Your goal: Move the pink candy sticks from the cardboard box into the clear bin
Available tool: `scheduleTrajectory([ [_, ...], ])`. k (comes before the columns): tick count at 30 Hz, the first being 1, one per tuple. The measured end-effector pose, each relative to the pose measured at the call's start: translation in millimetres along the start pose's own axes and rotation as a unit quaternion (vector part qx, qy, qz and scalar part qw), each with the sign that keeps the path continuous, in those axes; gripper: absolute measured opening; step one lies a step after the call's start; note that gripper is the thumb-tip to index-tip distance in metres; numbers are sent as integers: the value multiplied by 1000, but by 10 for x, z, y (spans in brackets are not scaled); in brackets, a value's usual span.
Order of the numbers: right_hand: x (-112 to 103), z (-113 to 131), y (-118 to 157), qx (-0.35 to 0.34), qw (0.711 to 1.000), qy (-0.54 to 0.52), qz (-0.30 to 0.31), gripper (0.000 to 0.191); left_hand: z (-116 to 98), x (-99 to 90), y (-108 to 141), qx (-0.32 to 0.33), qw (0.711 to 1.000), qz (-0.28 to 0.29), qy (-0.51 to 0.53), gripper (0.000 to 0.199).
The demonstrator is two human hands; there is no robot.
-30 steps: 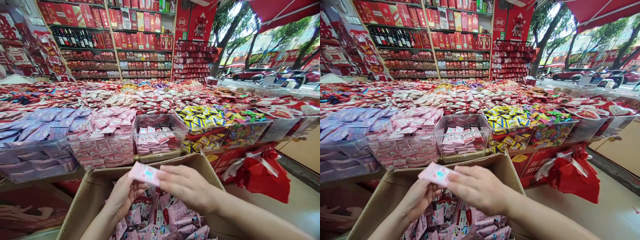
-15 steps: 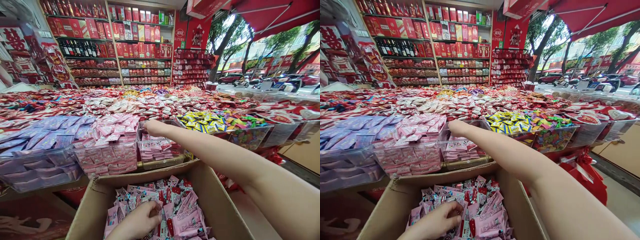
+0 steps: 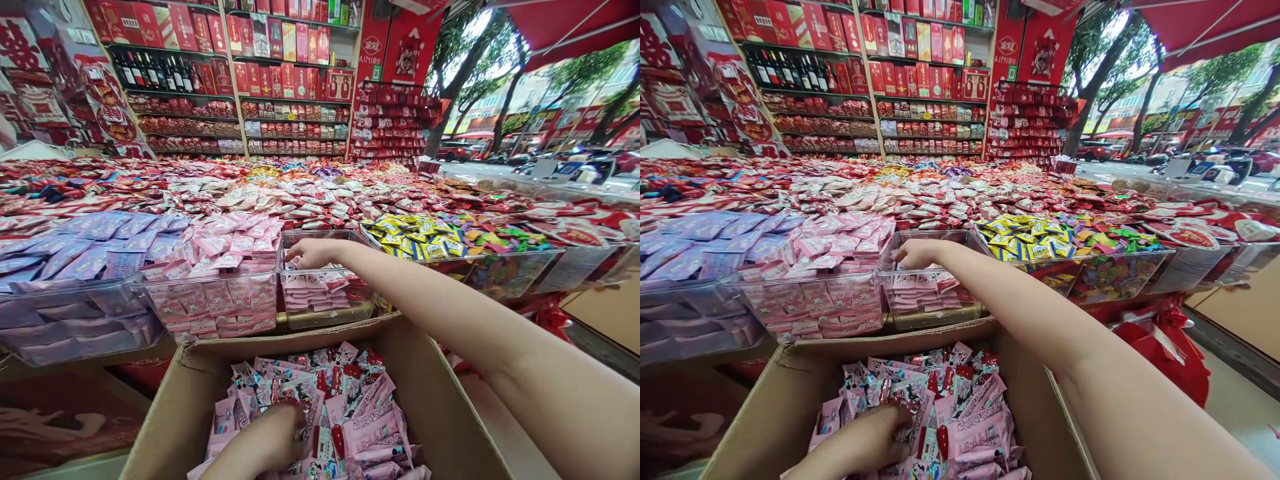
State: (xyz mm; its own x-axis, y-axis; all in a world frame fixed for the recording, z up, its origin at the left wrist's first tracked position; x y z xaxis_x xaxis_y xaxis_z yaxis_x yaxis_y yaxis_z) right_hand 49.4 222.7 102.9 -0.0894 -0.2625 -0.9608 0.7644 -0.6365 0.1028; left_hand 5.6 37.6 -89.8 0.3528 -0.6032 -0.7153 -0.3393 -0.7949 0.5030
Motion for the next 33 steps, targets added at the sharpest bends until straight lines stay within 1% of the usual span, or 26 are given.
scheduleTrajectory([
  [2, -89, -36, 0, 21, 998, 4, -64, 42, 36, 89, -15, -12, 999, 26, -20, 32],
  [4, -184, -55, 17, 34, 992, 4, -122, 36, 48, 209, -21, -25, 997, 65, -32, 37],
  [6, -321, -11, 91, 16, 980, -1, -201, 32, 25, 314, -25, -29, 995, 92, -39, 40],
  [8, -484, 126, 292, -39, 949, -9, -313, 27, -12, 374, -38, -21, 995, 90, -42, 35],
  [10, -556, 329, 625, -115, 906, -15, -406, 22, -33, 396, -60, -10, 997, 71, -35, 25],
  [11, -531, 436, 815, -152, 889, -16, -431, 21, -36, 397, -71, -3, 998, 61, -26, 22],
  [12, -461, 536, 1005, -186, 877, -17, -442, 21, -38, 390, -81, 6, 998, 52, -15, 21],
  [13, -352, 622, 1188, -217, 871, -17, -441, 21, -41, 374, -89, 18, 999, 45, -2, 20],
  [14, -202, 691, 1353, -246, 869, -17, -428, 21, -46, 347, -94, 30, 999, 40, 13, 19],
  [16, 199, 735, 1564, -272, 894, -27, -355, 22, -77, 256, -93, 54, 997, 36, 47, 16],
  [17, 429, 704, 1610, -265, 914, -37, -304, 24, -106, 187, -84, 66, 995, 33, 66, 14],
  [18, 653, 644, 1630, -247, 933, -47, -256, 24, -146, 102, -68, 79, 993, 28, 85, 12],
  [20, 1034, 452, 1607, -176, 965, -77, -178, 25, -248, -110, -14, 105, 987, 5, 119, 9],
  [21, 1179, 352, 1582, -138, 975, -97, -146, 27, -303, -227, 24, 116, 984, -12, 135, 7],
  [22, 1294, 262, 1556, -103, 981, -119, -117, 34, -354, -342, 65, 124, 981, -30, 146, 7],
  [23, 1376, 192, 1532, -78, 982, -146, -92, 45, -398, -448, 107, 129, 977, -48, 164, 8],
  [24, 1431, 142, 1512, -62, 980, -175, -71, 55, -435, -542, 147, 134, 971, -64, 189, 9],
  [25, 1468, 107, 1495, -51, 976, -205, -53, 59, -459, -628, 183, 141, 958, -84, 235, 12],
  [26, 1498, 79, 1480, -40, 969, -241, -36, 56, -467, -702, 211, 146, 940, -105, 288, 14],
  [27, 1525, 52, 1466, -27, 959, -281, -21, 48, -454, -767, 233, 150, 917, -133, 345, 16],
  [29, 1571, -4, 1446, 5, 932, -363, -5, 33, -386, -853, 258, 150, 868, -195, 432, 19],
  [31, 1601, -66, 1435, 37, 901, -433, -13, 29, -320, -872, 255, 142, 843, -237, 462, 19],
  [33, 1606, -114, 1432, 56, 876, -477, -30, 29, -285, -858, 234, 137, 832, -252, 474, 20],
])
Point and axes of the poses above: each hand's wrist, its own y-axis away from the middle knuckle, its own x-axis out of the palm, z = x × y, the point moved 7 cm from there along -y, towards the middle knuckle, and after that the axes turned 8 degrees about y, right-handed, at the moved point
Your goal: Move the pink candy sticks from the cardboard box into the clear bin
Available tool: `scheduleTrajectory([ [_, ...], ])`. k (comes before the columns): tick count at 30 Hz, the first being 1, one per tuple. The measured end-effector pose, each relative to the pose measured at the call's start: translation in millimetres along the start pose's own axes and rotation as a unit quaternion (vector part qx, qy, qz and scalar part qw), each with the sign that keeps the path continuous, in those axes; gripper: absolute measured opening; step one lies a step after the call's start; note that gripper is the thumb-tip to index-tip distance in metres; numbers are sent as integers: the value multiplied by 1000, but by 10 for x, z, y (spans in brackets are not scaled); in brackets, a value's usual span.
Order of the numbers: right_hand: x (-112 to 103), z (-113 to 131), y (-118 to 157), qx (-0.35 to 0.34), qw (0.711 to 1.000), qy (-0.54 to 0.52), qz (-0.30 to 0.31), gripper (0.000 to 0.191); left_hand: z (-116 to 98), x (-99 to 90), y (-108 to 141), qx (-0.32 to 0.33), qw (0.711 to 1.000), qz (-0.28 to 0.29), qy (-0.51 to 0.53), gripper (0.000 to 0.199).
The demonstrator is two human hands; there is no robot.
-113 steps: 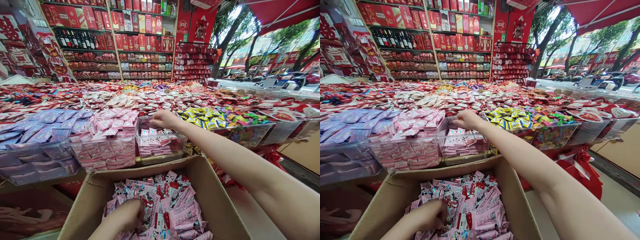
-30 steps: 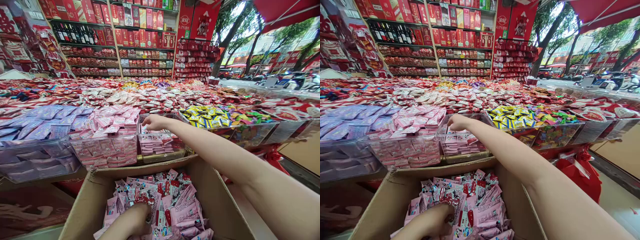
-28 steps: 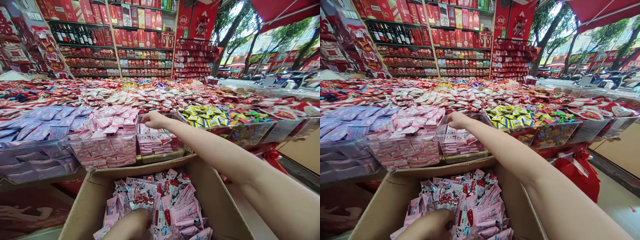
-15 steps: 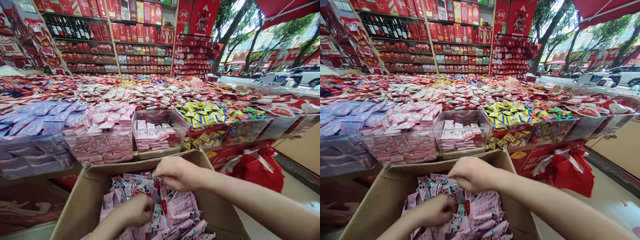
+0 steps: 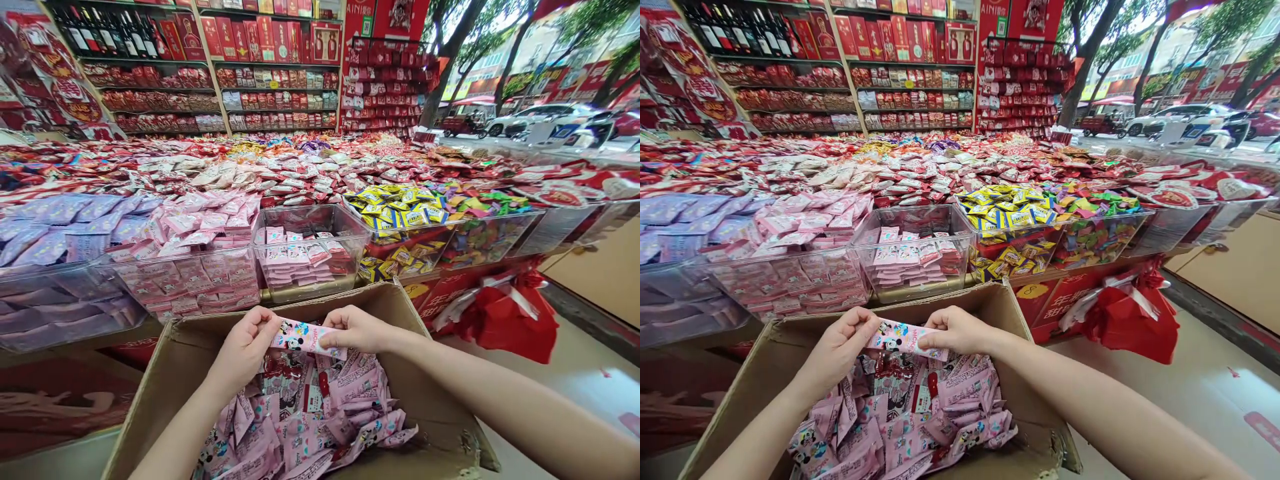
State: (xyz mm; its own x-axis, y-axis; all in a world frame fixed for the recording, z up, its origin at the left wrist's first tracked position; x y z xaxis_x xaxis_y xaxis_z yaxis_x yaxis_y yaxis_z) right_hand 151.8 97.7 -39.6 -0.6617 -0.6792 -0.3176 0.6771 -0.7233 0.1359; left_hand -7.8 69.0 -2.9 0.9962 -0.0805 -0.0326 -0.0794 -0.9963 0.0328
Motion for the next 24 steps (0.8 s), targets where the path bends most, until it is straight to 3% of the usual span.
scheduleTrajectory([
  [7, 14, -13, 25, 33, 991, -131, 7, 37, 52, -6, 3, -7, 997, -43, 57, 22],
  [9, -29, -11, 38, 43, 988, -149, -28, 40, 47, -10, 12, -9, 996, -51, 78, 23],
  [11, -136, 90, 73, 15, 991, -101, -85, 37, 40, -18, 20, -14, 992, -54, 110, 26],
  [13, -285, 335, 152, -47, 988, -8, -145, 29, 41, -20, 23, -25, 986, -44, 158, 30],
  [15, -494, 697, 287, -124, 964, 71, -226, 25, 51, -14, 21, -38, 981, -23, 190, 33],
  [20, -1110, 1639, 533, -261, 856, 166, -415, 31, 172, 9, 8, -68, 992, 8, 103, 31],
  [22, -1248, 1929, 410, -268, 825, 263, -423, 27, 245, 49, 2, -78, 995, 27, 56, 31],
  [24, -1286, 2107, 132, -241, 820, 369, -366, 22, 301, 82, -6, -77, 996, 43, 23, 29],
])
Point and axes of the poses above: each hand's wrist, its own y-axis away from the middle knuckle, its own x-axis out of the palm, z = x × y, the point moved 7 cm from there along -y, towards the middle knuckle, and after that the axes turned 8 degrees about y, right-handed, at the moved point
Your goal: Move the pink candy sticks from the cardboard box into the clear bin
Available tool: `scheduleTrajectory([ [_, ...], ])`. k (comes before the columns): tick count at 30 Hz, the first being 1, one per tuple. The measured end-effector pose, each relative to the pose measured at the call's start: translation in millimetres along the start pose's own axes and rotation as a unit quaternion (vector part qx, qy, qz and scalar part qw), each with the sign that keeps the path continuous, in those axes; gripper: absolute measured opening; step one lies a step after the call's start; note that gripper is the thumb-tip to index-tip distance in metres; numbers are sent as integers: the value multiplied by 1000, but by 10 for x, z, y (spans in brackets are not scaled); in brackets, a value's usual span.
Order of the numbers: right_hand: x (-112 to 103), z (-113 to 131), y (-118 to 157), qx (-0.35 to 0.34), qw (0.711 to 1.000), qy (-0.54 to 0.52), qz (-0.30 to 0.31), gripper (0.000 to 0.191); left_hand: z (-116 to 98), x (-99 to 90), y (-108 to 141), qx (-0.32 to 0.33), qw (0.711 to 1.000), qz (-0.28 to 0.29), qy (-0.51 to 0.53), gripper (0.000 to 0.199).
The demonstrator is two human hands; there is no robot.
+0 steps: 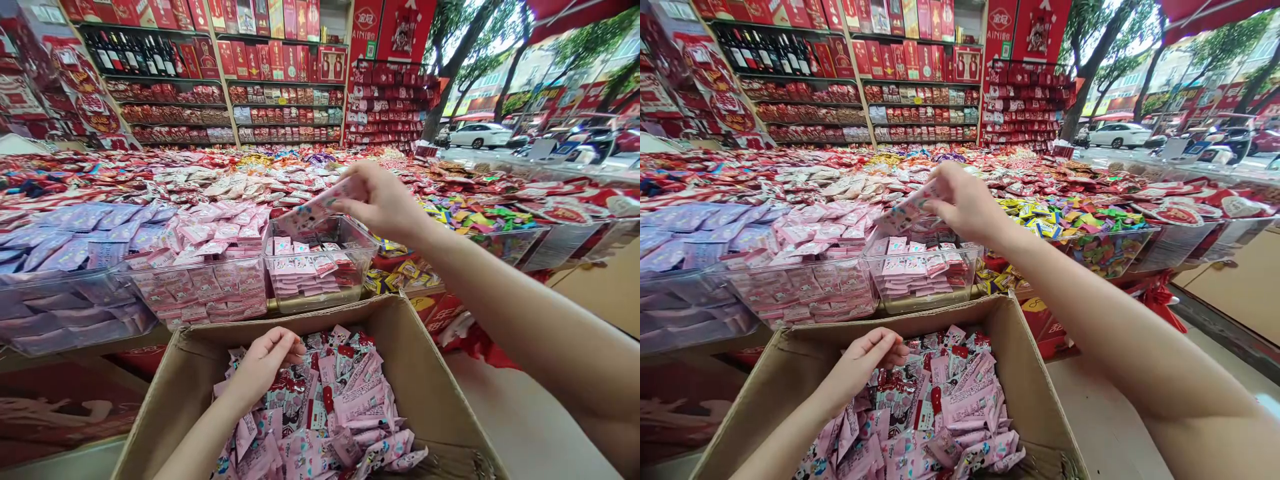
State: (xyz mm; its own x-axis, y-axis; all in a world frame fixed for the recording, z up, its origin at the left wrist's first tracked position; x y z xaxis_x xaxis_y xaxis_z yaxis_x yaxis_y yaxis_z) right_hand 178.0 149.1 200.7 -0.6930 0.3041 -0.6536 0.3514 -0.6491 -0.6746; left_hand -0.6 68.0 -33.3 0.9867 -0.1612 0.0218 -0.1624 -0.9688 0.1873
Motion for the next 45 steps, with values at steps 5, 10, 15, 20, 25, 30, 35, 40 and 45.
scheduleTrajectory([
  [5, 699, 79, -342, -58, 947, 113, 295, 20, 62, 16, -22, 7, 998, 20, -67, 27],
  [10, 1231, 163, -233, -69, 877, 127, 458, 14, 90, 16, -11, 12, 983, 40, -177, 28],
  [15, 1457, 200, -190, -92, 875, 127, 457, 13, 166, -18, 15, 2, 933, 67, -354, 21],
  [20, 1503, 104, -230, -70, 896, 142, 416, 27, 294, -179, 81, -55, 859, 74, -503, 13],
  [25, 1506, 12, -203, -24, 925, 59, 375, 30, 522, -276, 139, -125, 807, 112, -567, 11],
  [30, 1471, -37, -197, 9, 938, 15, 345, 17, 709, -207, 186, -171, 785, 173, -570, 20],
  [35, 1421, -2, -202, -9, 943, 11, 333, 7, 791, -93, 238, -197, 767, 220, -570, 24],
  [40, 1410, -17, -185, 7, 942, -6, 336, 10, 612, -238, 146, -167, 763, 153, -606, 26],
  [45, 1399, -6, -180, 7, 941, -15, 339, 13, 290, -674, 43, -150, 727, -4, -670, 28],
])
Point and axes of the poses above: each hand's wrist, its own y-axis away from the middle knuckle, its own x-axis out of the palm, z = x × y, the point moved 7 cm from there along -y, towards the middle knuckle, and after that the axes turned 8 degrees about y, right-handed, at the moved point
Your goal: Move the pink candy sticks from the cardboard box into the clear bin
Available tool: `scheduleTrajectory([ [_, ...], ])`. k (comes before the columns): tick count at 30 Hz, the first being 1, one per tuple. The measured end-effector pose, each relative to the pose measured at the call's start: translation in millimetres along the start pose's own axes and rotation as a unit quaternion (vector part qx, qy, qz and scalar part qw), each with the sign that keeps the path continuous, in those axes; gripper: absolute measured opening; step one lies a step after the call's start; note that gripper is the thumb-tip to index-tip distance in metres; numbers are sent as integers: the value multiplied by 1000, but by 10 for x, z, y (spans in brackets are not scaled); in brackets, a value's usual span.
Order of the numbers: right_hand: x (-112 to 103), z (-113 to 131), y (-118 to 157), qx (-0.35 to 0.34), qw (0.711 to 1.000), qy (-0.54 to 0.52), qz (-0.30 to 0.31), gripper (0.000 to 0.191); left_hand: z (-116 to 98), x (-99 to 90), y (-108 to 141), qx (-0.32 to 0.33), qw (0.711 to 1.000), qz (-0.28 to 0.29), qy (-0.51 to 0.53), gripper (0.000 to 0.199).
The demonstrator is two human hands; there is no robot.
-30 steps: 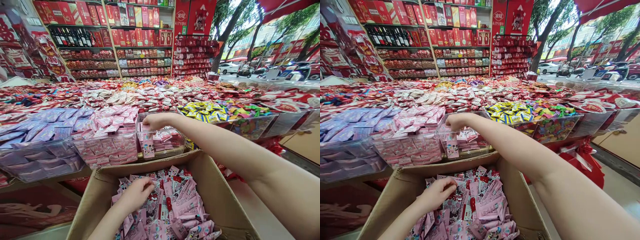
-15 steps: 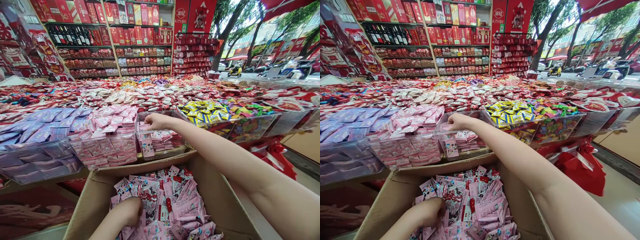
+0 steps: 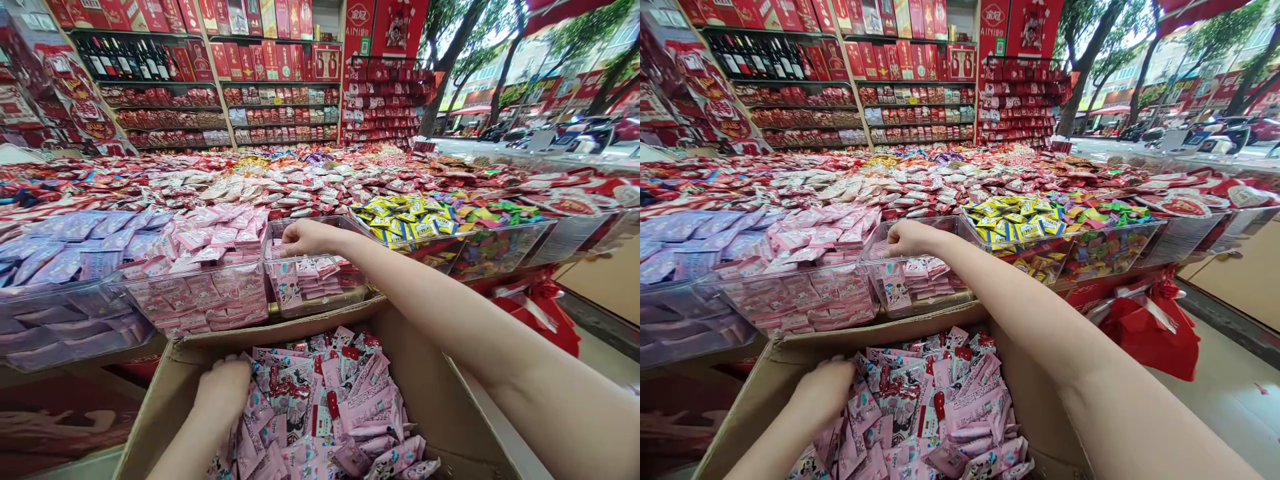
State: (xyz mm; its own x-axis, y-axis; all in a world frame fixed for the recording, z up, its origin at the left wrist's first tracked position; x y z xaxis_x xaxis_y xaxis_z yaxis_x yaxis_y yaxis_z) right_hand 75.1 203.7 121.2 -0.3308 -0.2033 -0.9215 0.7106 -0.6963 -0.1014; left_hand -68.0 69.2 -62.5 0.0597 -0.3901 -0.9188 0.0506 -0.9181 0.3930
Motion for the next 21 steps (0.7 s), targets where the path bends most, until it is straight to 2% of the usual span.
scheduleTrajectory([
  [3, -10, 17, 14, -4, 1000, 0, -1, 14, 134, 38, -62, -37, 999, 12, 2, 26],
  [6, -11, 14, 30, 0, 1000, -7, 4, 16, 147, 186, -120, -46, 998, 47, 15, 31],
  [11, -11, -7, 43, 6, 1000, -12, 7, 17, 163, 305, -196, -61, 996, 45, 52, 42],
  [14, -16, -22, 36, 7, 1000, -13, -3, 15, 168, 301, -256, -29, 993, 42, 105, 43],
  [18, 2, -49, 22, 13, 1000, -17, -8, 14, 218, 198, -336, -1, 981, 10, 193, 39],
  [21, 2, -52, 35, 20, 1000, -11, -9, 15, 234, 149, -351, 13, 960, 8, 280, 24],
])
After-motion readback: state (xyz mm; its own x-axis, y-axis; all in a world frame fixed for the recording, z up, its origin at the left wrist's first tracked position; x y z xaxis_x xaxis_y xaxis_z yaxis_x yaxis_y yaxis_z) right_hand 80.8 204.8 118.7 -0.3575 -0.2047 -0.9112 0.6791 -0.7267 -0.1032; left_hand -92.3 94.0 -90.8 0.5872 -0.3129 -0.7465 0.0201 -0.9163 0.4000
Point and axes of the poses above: each hand's wrist, its own y-axis away from the middle knuckle, its own x-axis out of the palm, z = x × y, the point moved 7 cm from there along -y, towards the middle knuckle, and after that the axes turned 8 degrees about y, right-handed, at the moved point
